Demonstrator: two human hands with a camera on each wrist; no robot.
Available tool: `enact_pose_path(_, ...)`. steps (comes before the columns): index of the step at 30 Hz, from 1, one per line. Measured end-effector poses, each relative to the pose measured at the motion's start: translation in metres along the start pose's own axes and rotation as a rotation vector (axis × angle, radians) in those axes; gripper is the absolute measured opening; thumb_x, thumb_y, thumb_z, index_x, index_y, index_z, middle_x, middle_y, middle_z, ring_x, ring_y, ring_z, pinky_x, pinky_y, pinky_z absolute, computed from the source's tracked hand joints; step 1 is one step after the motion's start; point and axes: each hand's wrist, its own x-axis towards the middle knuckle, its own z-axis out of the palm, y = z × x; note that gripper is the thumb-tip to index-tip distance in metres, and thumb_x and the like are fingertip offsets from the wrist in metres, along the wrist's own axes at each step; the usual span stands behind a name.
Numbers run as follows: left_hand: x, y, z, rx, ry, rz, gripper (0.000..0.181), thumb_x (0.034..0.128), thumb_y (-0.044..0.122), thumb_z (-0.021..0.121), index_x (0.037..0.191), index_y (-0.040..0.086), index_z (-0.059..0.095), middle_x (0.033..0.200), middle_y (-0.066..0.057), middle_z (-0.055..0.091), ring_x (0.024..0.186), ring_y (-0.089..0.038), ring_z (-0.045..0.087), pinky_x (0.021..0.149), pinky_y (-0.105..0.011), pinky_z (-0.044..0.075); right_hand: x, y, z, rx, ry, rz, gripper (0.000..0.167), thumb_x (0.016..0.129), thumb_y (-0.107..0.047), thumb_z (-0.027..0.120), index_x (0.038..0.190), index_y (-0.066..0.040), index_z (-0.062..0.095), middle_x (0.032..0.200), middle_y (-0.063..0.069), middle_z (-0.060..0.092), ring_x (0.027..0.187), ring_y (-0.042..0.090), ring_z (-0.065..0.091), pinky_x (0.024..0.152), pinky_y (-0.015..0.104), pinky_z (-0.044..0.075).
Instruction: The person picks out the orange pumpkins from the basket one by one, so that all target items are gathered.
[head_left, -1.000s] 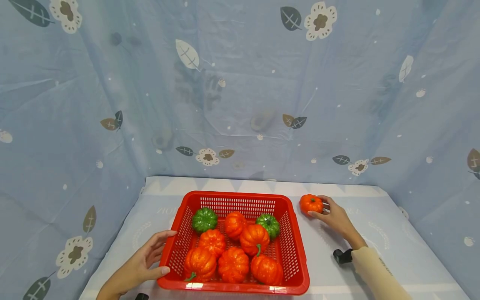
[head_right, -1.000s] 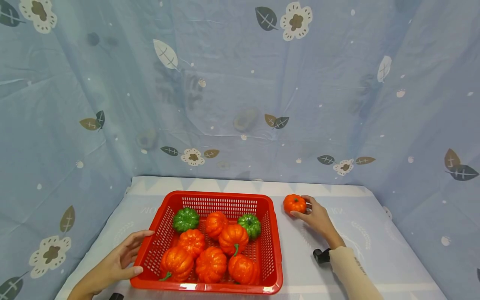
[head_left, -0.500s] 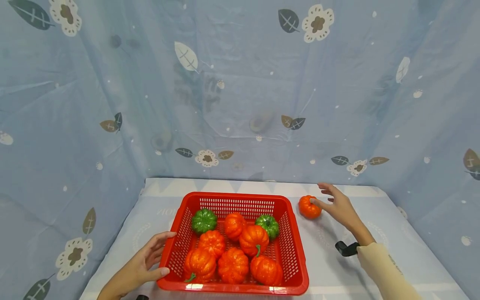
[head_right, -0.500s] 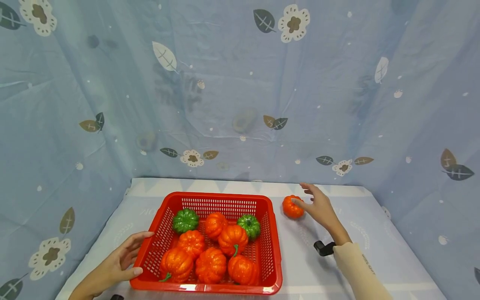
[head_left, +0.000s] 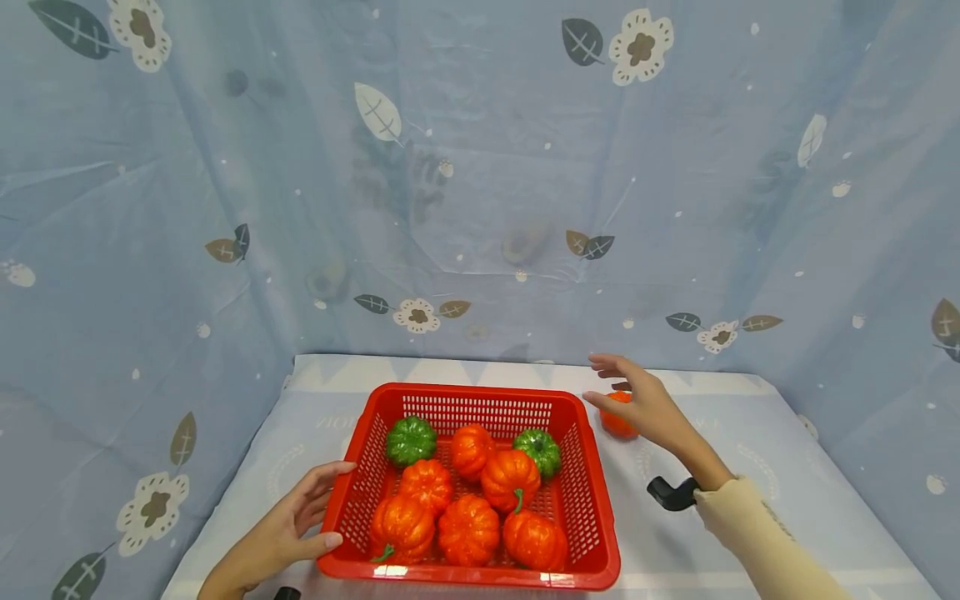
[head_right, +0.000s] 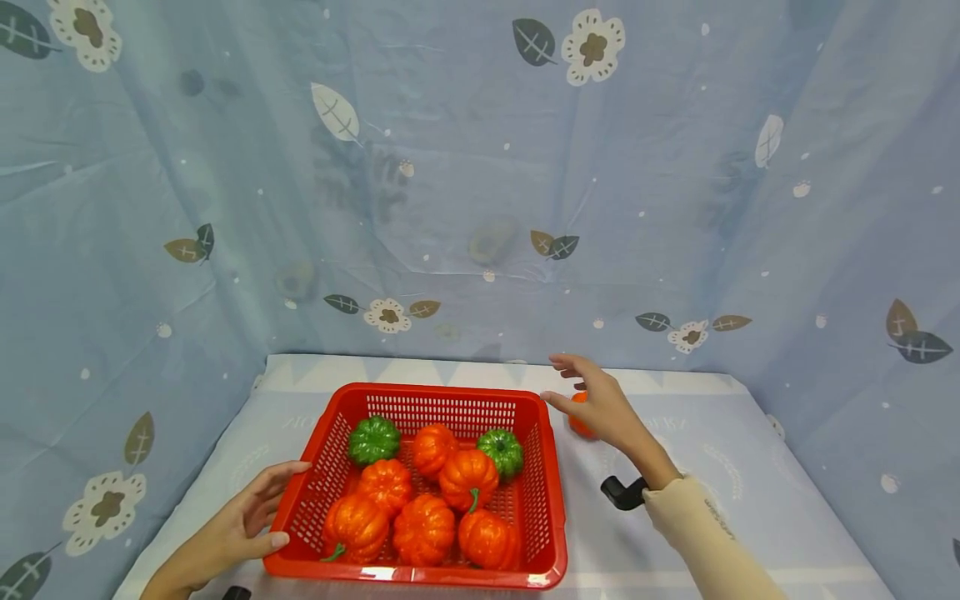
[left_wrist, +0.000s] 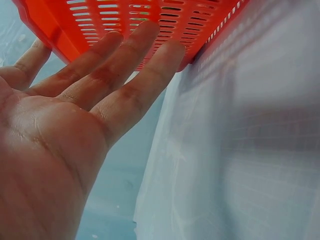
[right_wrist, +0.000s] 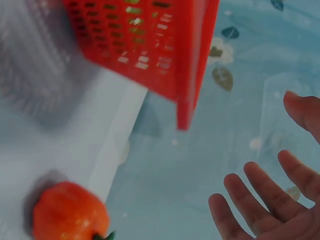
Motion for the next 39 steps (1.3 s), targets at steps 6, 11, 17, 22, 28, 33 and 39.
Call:
enact_pose_path(6,0.0,0.001,0.0,0.01,0.015,-0.014,0.073,0.0938,0.011,0.073,0.155,0.011,0.032,0.158,-0.024,0.031,0.137,-0.041,0.045,0.1,-0.036,0.054,0.01,-0.028,0.014,0.004,-0.026,-0.127,0.062,0.091,-0.032,0.081,0.145,-0.012,0.055,0.138,0.01,0.062,0.121,0.03,0.061,0.096,0.052,0.054)
enact_pose_path(11,-0.001,0.002,0.0,-0.002,0.016,-0.027,0.074,0.0937,0.011,0.073,0.155,0.011,0.032,0.159,-0.023,0.03,0.138,-0.042,0.043,0.1,-0.037,0.053,0.017,-0.046,0.028,0.002,-0.079,-0.181,0.063,0.091,-0.034,0.081,0.145,-0.016,0.055,0.138,0.005,0.062,0.12,0.028,0.061,0.097,0.052,0.054)
enact_pose_path(17,-0.001,0.002,0.0,-0.012,-0.001,-0.005,0.073,0.0945,0.011,0.072,0.155,0.008,0.031,0.158,-0.026,0.029,0.138,-0.047,0.042,0.099,-0.037,0.054,0.023,-0.067,0.045,0.015,-0.166,-0.201,0.065,0.091,-0.034,0.081,0.146,-0.015,0.054,0.139,0.005,0.062,0.123,0.029,0.061,0.099,0.051,0.053)
enact_pose_path(22,0.0,0.001,0.0,-0.022,-0.01,0.001,0.073,0.0948,0.01,0.071,0.155,0.008,0.03,0.158,-0.027,0.029,0.137,-0.047,0.042,0.099,-0.037,0.055,0.028,-0.078,0.062,0.033,-0.237,-0.237,0.066,0.091,-0.042,0.079,0.145,-0.014,0.055,0.137,0.002,0.062,0.123,0.03,0.061,0.101,0.054,0.052)
enact_pose_path(28,0.0,0.0,0.0,-0.022,-0.007,-0.009,0.074,0.0949,0.011,0.072,0.156,0.008,0.029,0.159,-0.026,0.028,0.137,-0.041,0.044,0.099,-0.037,0.055,0.031,-0.088,0.08,0.03,-0.324,-0.282,0.066,0.091,-0.045,0.078,0.145,-0.016,0.055,0.136,-0.004,0.062,0.125,0.02,0.06,0.106,0.047,0.049)
enact_pose_path(33,0.001,-0.001,-0.001,-0.022,0.007,-0.026,0.073,0.0947,0.01,0.072,0.155,0.011,0.032,0.159,-0.023,0.029,0.137,-0.033,0.046,0.1,-0.036,0.054,0.031,-0.097,0.093,0.027,-0.424,-0.286,0.068,0.091,-0.04,0.079,0.148,-0.013,0.052,0.14,-0.003,0.06,0.13,0.026,0.057,0.109,0.045,0.047)
enact_pose_path(39,0.001,-0.001,0.0,-0.016,-0.004,0.009,0.071,0.095,0.009,0.071,0.155,0.008,0.032,0.158,-0.026,0.03,0.139,-0.047,0.04,0.1,-0.037,0.054,0.028,-0.106,0.107,-0.027,-0.511,-0.292,0.067,0.092,-0.046,0.076,0.148,-0.019,0.053,0.144,-0.008,0.056,0.132,0.018,0.054,0.111,0.039,0.044)
